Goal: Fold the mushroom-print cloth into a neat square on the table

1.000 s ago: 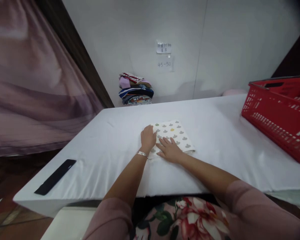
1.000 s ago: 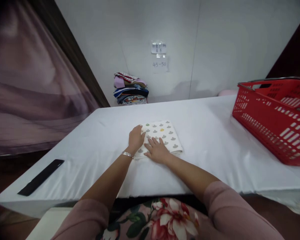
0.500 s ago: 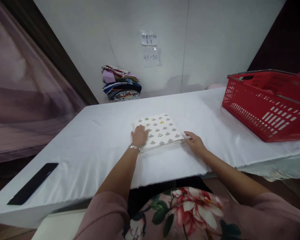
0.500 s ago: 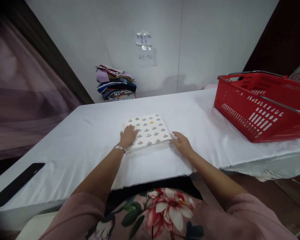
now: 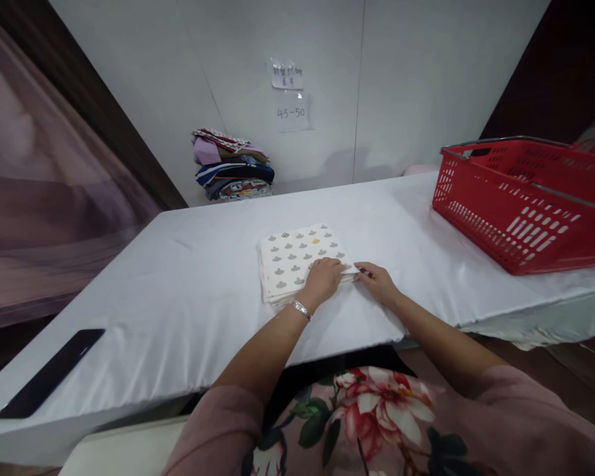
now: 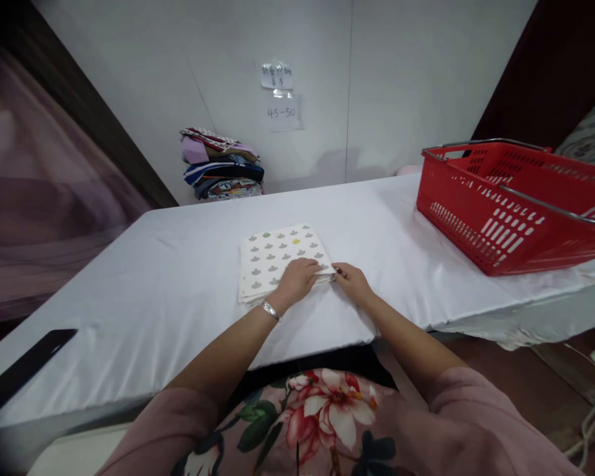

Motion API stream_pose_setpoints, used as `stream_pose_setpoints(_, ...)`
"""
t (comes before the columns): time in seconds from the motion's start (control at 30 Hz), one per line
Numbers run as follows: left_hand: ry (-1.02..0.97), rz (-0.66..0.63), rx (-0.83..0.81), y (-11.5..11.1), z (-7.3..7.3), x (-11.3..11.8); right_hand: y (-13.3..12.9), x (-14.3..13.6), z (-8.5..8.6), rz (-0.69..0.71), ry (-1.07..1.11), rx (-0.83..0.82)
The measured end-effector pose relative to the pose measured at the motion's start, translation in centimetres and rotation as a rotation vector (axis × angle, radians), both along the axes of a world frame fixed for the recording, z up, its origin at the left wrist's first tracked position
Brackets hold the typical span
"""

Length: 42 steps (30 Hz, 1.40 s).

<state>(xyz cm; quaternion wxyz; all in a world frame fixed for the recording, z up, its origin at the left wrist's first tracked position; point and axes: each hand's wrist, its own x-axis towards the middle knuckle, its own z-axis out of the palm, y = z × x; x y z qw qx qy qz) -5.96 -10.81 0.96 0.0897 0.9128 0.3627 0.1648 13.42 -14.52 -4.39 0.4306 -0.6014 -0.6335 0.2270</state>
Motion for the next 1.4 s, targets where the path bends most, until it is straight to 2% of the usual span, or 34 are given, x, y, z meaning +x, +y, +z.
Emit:
stream_pose_setpoints(0.1, 0.014, 0.015, -0.056, 0.7, 0.0, 0.4, 0.2, -0.1, -0.2, -0.029, -0.018, 0.02)
stream_pose_setpoints(0.2, -0.004, 0.021, -0.038, 0.9, -0.3, 0.2, 0.3, -0.3, -0.1, -0.033, -0.016, 0.071)
stream_pose_setpoints(0.43, -0.108, 0.008, 0.237, 0.1, -1.7, 0.4, 0.3, -0.6, 0.2, -0.01, 0.017, 0.135)
stream_pose_setpoints(0.6, -0.04, -0.042, 0.344, -0.4, -1.5, 1.1, 0.5, -0.6, -0.4, -0.03, 0.071, 0.121)
stream_pose_setpoints(0.73, -0.008, -0.004, 0.382, -0.5, -1.3, 1.4, 0.6, -0.7, -0.5, -0.028, 0.095, 0.12)
stream_pose_setpoints(1.07, 0.023, 0.03, 0.401, -0.8, -1.2, 1.6, 0.4, -1.1, 0.2, -0.007, 0.127, 0.079)
stream_pose_setpoints(1.27, 0.035, 0.03, 0.374, -0.9, -1.2, 1.2, 0.0, -1.4, 0.6, -0.101, 0.048, 0.063)
stream_pose_setpoints(1.4, -0.003, 0.067, 0.27, -0.7, -1.3, 1.1, 0.1, -1.4, 0.4, -0.077, 0.004, 0.172)
